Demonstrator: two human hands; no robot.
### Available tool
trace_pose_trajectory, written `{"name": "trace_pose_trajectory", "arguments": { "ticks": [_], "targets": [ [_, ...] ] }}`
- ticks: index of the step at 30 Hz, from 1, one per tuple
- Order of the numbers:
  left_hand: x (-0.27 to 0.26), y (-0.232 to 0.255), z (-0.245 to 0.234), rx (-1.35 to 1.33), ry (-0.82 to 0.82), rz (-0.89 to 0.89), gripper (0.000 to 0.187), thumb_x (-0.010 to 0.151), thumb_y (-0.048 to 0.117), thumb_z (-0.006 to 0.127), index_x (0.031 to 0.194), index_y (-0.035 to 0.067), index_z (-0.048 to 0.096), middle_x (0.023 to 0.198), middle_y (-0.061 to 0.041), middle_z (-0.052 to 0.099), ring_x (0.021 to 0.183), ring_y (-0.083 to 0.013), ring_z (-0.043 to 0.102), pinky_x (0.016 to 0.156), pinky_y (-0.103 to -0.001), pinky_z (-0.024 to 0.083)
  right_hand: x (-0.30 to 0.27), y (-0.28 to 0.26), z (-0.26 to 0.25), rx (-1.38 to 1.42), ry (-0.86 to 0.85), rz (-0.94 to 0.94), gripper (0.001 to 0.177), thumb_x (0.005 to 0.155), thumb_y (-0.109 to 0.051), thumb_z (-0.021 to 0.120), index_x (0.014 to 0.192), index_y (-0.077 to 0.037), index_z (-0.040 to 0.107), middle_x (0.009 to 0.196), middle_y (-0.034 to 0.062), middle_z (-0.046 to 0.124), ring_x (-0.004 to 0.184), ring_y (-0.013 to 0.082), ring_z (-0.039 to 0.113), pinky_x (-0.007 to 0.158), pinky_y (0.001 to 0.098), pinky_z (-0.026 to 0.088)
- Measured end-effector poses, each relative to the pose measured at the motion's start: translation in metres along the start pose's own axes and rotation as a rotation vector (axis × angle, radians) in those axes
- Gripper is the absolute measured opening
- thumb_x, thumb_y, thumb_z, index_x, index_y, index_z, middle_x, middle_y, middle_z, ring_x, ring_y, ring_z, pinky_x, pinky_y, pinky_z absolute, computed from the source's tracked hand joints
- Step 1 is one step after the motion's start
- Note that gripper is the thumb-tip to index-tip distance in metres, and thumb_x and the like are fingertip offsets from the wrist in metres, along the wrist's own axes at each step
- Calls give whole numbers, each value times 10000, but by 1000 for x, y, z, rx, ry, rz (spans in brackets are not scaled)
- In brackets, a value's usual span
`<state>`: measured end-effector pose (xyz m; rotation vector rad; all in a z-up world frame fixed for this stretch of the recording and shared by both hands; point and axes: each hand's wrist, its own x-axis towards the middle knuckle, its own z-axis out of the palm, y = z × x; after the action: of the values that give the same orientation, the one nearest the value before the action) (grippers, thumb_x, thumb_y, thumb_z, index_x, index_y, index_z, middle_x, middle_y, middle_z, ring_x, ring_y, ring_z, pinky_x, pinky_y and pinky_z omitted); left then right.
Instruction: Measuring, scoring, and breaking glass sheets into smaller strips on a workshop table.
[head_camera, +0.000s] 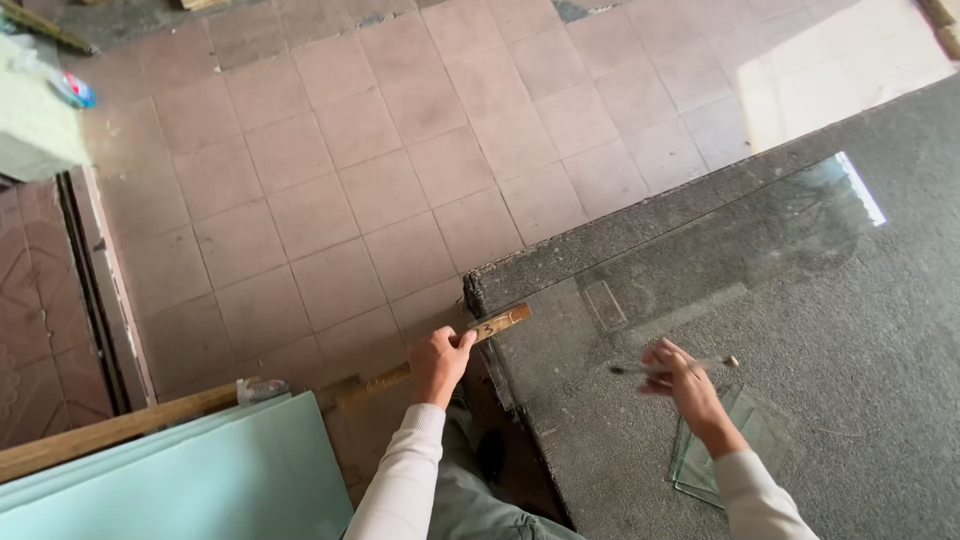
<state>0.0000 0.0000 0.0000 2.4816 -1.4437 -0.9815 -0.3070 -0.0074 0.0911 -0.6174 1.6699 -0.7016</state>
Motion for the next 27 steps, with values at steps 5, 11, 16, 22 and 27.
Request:
{"name": "trace_pose_trajectory", "arguments": {
  "ticks": [5, 11, 16, 22, 27],
  "targets": [
    [8, -3, 7, 26, 11, 15, 430, 707, 577, 472, 739, 180, 634, 734, -75, 642, 795, -273, 619, 860, -433, 366, 7, -27, 61, -41, -163, -128, 342, 868, -277, 414, 1055, -9, 517, 862, 185, 582, 651, 236, 553, 616, 375, 499],
    [-3, 9, -15, -11, 53, 16, 421, 742, 541, 471, 725, 153, 635, 715, -102, 639, 773, -300, 619, 855, -435, 361, 30, -21, 105, -223, -207, -322, 281, 858, -269, 474, 970, -37, 585, 815, 209, 605, 611, 233, 582, 597, 380, 518],
    [0, 7, -12, -14, 57, 7, 402, 742, 530, 485, 710, 159, 637, 701, -87, 641, 759, -295, 621, 849, -436, 358, 34, -22, 118, -572, -160, -541, 143, 770, -236, 612, 857, -126, 642, 740, 93, 642, 615, 214, 624, 572, 358, 508],
    [6, 1, 0, -14, 88, 38, 436, 725, 583, 467, 670, 180, 625, 642, -67, 627, 701, -296, 619, 782, -409, 363, 37, -32, 130, -856, -177, -684, 145, 731, -238, 583, 720, -94, 593, 573, 104, 583, 558, 297, 571, 566, 381, 464],
    [3, 4, -4, -9, 115, 58, 458, 738, 579, 454, 671, 160, 626, 633, -87, 625, 685, -308, 615, 733, -405, 370, 47, -29, 132, -926, -187, -797, 116, 698, -191, 586, 677, -86, 543, 540, 122, 528, 543, 313, 544, 517, 400, 432]
  ]
}}
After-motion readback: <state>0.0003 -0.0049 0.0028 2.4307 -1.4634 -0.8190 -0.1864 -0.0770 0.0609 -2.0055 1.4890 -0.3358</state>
